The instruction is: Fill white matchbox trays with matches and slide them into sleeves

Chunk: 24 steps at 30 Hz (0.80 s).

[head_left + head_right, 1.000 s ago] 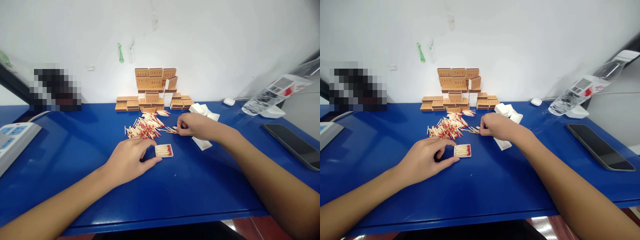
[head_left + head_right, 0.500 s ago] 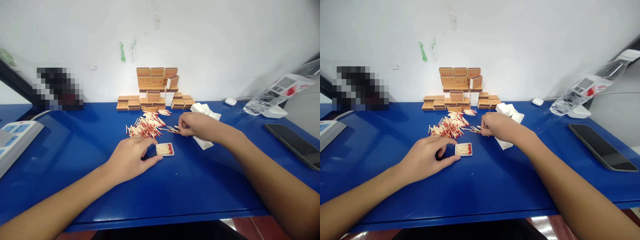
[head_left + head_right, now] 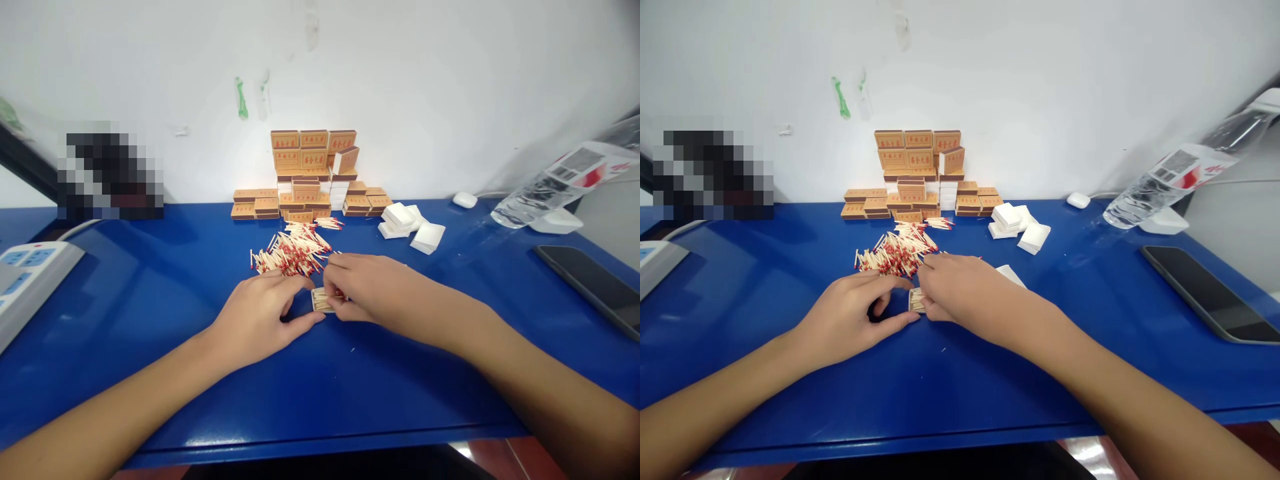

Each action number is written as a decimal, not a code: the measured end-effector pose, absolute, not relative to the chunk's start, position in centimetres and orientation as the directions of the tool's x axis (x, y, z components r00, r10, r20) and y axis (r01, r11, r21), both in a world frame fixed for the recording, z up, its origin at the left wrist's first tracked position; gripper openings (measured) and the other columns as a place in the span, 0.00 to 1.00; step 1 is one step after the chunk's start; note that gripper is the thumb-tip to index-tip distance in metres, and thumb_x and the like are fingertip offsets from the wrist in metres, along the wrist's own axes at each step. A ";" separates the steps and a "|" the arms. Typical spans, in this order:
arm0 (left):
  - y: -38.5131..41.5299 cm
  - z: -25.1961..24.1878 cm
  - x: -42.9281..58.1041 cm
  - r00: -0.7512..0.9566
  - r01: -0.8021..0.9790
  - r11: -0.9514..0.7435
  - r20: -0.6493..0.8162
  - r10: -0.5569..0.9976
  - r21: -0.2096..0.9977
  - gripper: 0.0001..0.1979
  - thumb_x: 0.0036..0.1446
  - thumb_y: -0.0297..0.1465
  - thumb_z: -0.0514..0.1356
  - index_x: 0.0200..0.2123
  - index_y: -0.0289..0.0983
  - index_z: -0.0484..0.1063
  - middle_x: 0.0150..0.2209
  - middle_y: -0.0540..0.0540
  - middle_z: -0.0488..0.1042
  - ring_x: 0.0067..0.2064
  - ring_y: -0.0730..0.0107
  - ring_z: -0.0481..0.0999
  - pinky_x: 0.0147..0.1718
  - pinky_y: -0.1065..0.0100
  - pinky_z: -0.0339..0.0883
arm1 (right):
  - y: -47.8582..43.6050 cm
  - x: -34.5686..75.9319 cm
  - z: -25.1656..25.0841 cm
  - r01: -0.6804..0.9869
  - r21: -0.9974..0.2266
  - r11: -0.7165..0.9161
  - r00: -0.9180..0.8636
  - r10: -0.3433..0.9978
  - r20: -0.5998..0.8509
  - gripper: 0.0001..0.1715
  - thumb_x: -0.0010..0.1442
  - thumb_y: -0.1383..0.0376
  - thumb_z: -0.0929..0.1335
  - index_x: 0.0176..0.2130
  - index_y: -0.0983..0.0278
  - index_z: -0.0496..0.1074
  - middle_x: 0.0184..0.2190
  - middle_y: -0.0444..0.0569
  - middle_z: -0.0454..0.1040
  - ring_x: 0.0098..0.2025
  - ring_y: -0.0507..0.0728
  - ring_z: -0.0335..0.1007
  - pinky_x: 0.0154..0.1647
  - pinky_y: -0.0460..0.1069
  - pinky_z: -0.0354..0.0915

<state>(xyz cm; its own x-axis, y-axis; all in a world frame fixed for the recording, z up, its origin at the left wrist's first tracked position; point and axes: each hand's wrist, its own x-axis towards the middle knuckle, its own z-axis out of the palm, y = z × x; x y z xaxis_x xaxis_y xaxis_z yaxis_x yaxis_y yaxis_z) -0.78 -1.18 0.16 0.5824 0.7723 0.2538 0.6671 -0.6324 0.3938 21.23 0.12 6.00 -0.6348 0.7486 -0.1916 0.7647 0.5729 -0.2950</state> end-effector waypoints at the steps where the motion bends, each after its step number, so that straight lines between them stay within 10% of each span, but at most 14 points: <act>1: -1.2 0.2 -0.8 0.579 0.669 -0.630 0.253 0.775 0.395 0.15 0.65 0.42 0.66 0.47 0.38 0.78 0.25 0.55 0.67 0.29 0.69 0.69 0.32 0.66 0.60 | 0.2 21.7 5.8 0.737 -0.318 0.596 -0.661 0.734 -0.155 0.04 0.66 0.69 0.71 0.37 0.65 0.73 0.39 0.50 0.76 0.37 0.56 0.71 0.37 0.50 0.60; 8: -1.3 0.0 -0.8 0.563 0.674 -0.615 0.254 0.786 0.410 0.15 0.64 0.43 0.67 0.47 0.41 0.78 0.25 0.56 0.68 0.29 0.69 0.71 0.32 0.66 0.61 | 1.5 25.5 4.9 0.647 -0.382 0.660 -0.699 0.714 0.049 0.06 0.69 0.63 0.68 0.38 0.61 0.75 0.36 0.45 0.73 0.34 0.54 0.68 0.35 0.48 0.57; 24: -1.1 0.2 -0.7 0.567 0.664 -0.619 0.256 0.783 0.419 0.14 0.64 0.42 0.67 0.48 0.40 0.77 0.28 0.54 0.70 0.33 0.68 0.73 0.38 0.65 0.65 | 2.0 27.1 4.1 0.724 -0.435 0.536 -0.654 0.734 -0.184 0.13 0.72 0.57 0.64 0.40 0.61 0.73 0.39 0.49 0.75 0.35 0.56 0.69 0.36 0.51 0.59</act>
<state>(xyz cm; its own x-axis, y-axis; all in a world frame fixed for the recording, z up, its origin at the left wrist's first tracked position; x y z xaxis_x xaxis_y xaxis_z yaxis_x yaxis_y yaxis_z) -0.65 -1.09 0.18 0.5672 0.7827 0.2561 0.6645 -0.6187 0.4192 27.12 2.00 4.05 -0.6541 0.7337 -0.1840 0.7235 0.5359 -0.4351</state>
